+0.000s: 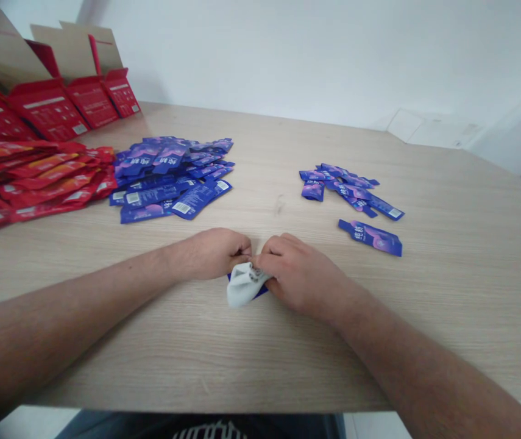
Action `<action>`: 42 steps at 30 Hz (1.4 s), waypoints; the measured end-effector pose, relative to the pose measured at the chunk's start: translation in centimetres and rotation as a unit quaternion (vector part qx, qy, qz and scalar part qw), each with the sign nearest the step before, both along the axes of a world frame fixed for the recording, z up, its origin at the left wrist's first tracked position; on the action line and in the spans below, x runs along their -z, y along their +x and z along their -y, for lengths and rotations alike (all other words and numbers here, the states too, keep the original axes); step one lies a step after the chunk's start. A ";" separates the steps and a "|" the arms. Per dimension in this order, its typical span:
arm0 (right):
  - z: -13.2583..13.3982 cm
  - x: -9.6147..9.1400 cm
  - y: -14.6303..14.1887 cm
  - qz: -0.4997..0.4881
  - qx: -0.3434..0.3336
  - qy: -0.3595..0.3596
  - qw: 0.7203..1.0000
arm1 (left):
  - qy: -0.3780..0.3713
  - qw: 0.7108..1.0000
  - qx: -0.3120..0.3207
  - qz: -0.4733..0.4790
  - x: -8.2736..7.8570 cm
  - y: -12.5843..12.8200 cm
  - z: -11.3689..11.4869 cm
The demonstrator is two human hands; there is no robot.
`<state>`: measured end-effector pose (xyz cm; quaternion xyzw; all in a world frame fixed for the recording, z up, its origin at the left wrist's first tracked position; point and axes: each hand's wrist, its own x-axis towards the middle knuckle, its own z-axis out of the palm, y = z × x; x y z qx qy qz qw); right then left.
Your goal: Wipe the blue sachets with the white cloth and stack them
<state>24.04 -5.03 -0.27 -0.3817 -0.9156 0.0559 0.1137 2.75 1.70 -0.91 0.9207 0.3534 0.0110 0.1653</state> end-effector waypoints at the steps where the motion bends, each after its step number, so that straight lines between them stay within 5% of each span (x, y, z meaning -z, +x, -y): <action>1: -0.1 0.0 0.1 0.005 0.021 0.004 1.000 | 0.002 1.000 -0.003 -0.002 0.0 0.0 0.0; 4: -0.1 -0.1 0.2 0.011 0.048 0.020 0.999 | 0.002 1.000 -0.007 -0.004 0.0 0.0 0.0; 8: 0.2 -0.1 -0.1 -0.002 -0.008 0.007 1.000 | -0.021 1.000 0.003 0.004 -0.1 0.0 -0.1; 13: 0.1 0.0 0.0 0.019 0.065 0.033 0.997 | -0.004 1.000 -0.006 -0.015 -0.2 0.1 -0.1; 22: 0.0 -0.3 0.3 0.020 0.084 0.018 0.996 | -0.024 0.999 -0.013 -0.022 -0.5 0.2 0.0; 29: 1.7 -0.6 -1.1 0.021 -0.017 0.024 0.999 | -0.032 0.999 0.013 0.004 -0.2 -0.1 -0.3; 35: 1.2 -0.4 -0.9 0.025 0.032 0.042 0.998 | -0.036 0.999 0.005 -0.001 -0.1 0.1 -0.4; 42: 1.6 -0.4 -1.9 -0.001 -0.018 0.030 0.999 | -0.032 0.999 0.004 -0.005 0.0 0.0 -0.6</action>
